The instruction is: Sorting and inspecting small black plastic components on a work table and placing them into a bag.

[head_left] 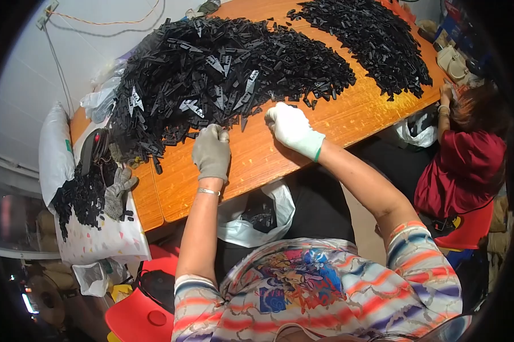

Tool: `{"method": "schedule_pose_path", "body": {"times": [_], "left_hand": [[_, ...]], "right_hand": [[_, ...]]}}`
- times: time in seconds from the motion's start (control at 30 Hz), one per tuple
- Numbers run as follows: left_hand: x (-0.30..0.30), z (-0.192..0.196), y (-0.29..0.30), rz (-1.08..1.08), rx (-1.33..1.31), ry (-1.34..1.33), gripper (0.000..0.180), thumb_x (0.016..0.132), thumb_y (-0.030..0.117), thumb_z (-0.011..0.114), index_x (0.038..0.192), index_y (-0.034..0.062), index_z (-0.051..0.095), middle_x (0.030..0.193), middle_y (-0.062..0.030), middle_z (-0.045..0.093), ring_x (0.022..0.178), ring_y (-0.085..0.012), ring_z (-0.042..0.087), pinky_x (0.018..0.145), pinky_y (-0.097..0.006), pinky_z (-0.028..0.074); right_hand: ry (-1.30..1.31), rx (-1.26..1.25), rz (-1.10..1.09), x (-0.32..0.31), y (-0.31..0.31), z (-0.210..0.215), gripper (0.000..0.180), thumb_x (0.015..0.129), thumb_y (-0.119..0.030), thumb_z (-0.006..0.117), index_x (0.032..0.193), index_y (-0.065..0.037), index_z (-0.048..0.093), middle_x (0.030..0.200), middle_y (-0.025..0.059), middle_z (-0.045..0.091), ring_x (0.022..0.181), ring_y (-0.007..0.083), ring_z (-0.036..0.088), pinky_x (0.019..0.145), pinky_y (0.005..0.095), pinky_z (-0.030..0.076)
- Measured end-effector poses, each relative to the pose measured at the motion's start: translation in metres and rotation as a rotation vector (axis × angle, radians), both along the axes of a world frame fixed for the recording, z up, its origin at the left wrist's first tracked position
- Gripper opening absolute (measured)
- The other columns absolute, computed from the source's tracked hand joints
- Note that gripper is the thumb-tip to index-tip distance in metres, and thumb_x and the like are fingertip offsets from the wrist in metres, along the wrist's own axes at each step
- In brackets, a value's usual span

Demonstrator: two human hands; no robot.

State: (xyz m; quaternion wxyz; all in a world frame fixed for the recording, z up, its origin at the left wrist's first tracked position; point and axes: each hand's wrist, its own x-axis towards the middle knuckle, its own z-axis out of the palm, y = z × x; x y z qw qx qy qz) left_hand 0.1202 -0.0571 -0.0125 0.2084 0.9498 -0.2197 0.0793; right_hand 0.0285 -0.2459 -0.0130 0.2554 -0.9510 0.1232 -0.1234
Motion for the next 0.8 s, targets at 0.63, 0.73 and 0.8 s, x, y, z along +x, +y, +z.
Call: {"method": "schedule_pose_path", "body": {"times": [0.63,0.73,0.8], "left_hand": [[0.030,0.018,0.047,-0.009,0.227,0.027,0.020,0.092,0.021,0.056,0.109,0.0144,0.064,0.106,-0.0139,0.063,0.098,-0.0322,0.063,0.081,-0.044,0.051],[0.020,0.012,0.052,-0.069,0.122,0.017,0.019,0.093,0.024,0.055,0.103,0.0120,0.066,0.103,-0.0144,0.064,0.096,-0.0335,0.062,0.082,-0.045,0.050],[0.017,0.006,0.058,-0.090,0.015,-0.013,0.019,0.091,0.025,0.057,0.101,0.0121,0.066,0.101,-0.0149,0.065,0.094,-0.0337,0.062,0.081,-0.045,0.049]], "right_hand": [[0.153,0.315,0.078,-0.041,0.028,0.029,0.014,0.079,-0.014,0.067,0.087,-0.004,0.061,0.084,0.0159,0.067,0.083,0.0319,0.065,0.074,0.0396,0.051],[0.135,0.304,0.138,-0.042,0.030,0.027,0.014,0.080,-0.015,0.062,0.088,-0.004,0.062,0.081,0.0168,0.068,0.082,0.0328,0.067,0.073,0.0409,0.051],[0.194,0.352,0.159,-0.042,0.034,0.033,0.013,0.080,-0.017,0.060,0.082,-0.004,0.065,0.071,0.0128,0.068,0.070,0.0268,0.067,0.067,0.0369,0.052]]}}
